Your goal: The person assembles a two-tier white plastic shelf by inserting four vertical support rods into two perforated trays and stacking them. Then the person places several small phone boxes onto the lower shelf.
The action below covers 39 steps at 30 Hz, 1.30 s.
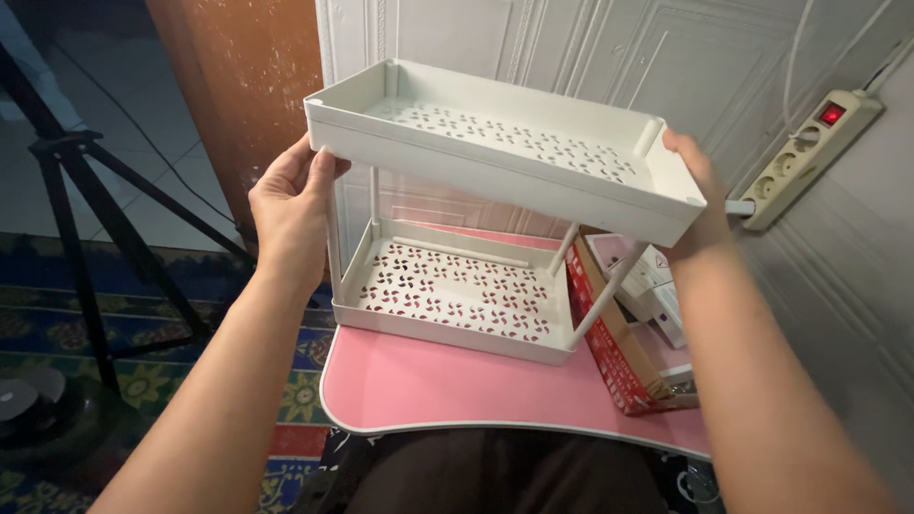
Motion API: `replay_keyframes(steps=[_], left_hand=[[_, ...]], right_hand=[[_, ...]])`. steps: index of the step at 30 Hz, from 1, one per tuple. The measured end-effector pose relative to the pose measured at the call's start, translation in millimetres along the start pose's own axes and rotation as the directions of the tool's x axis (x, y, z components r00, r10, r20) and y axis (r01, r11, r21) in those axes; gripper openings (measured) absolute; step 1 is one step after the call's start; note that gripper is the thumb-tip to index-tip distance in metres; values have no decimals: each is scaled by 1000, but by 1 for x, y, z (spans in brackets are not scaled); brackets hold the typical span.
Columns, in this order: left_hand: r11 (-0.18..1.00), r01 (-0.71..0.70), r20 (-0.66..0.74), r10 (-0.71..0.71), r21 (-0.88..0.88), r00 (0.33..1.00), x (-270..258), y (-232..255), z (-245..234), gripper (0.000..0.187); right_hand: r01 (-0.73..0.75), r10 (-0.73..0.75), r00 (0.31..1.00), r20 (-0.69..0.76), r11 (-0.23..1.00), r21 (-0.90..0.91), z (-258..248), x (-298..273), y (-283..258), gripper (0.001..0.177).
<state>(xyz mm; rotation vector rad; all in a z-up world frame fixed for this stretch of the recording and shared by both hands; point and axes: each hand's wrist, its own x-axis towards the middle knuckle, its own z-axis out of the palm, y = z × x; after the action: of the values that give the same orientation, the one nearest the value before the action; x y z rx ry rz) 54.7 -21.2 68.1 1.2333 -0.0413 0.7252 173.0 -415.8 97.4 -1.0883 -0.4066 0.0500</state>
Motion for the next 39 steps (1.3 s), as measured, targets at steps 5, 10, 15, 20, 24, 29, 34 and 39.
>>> replay_keyframes(steps=[5,10,15,20,24,29,34,39], left_hand=[[996,-59,72,63,-63,995,-2,-9,0,36],[995,-51,101,60,-90,993,0,-12,-3,33],[998,-19,78,24,-54,997,-3,-9,-6,36],[998,1,63,3,-55,998,-3,-7,-9,39],[1000,-10,73,10,-6,997,-2,-9,-11,37],[994,-28,55,22,108,998,1,-10,-14,40],[997,-4,25,2,73,1000,0,-8,-12,46],[1000,-5,58,3,26,998,-2,-2,-12,44]], right_hand=[[-10,10,1000,20,1000,8,1,4,-9,53],[-4,3,1000,-14,999,-44,1,2,-13,54],[33,-39,989,-140,998,-45,9,1,-8,52],[64,-77,982,-175,995,-77,14,0,-5,52],[46,-53,989,-141,998,-51,11,3,-10,52],[72,-77,995,-70,995,-69,3,0,-16,54],[75,-84,991,-103,993,-91,-2,-1,-15,53],[64,-63,994,-90,998,2,1,1,-8,53]])
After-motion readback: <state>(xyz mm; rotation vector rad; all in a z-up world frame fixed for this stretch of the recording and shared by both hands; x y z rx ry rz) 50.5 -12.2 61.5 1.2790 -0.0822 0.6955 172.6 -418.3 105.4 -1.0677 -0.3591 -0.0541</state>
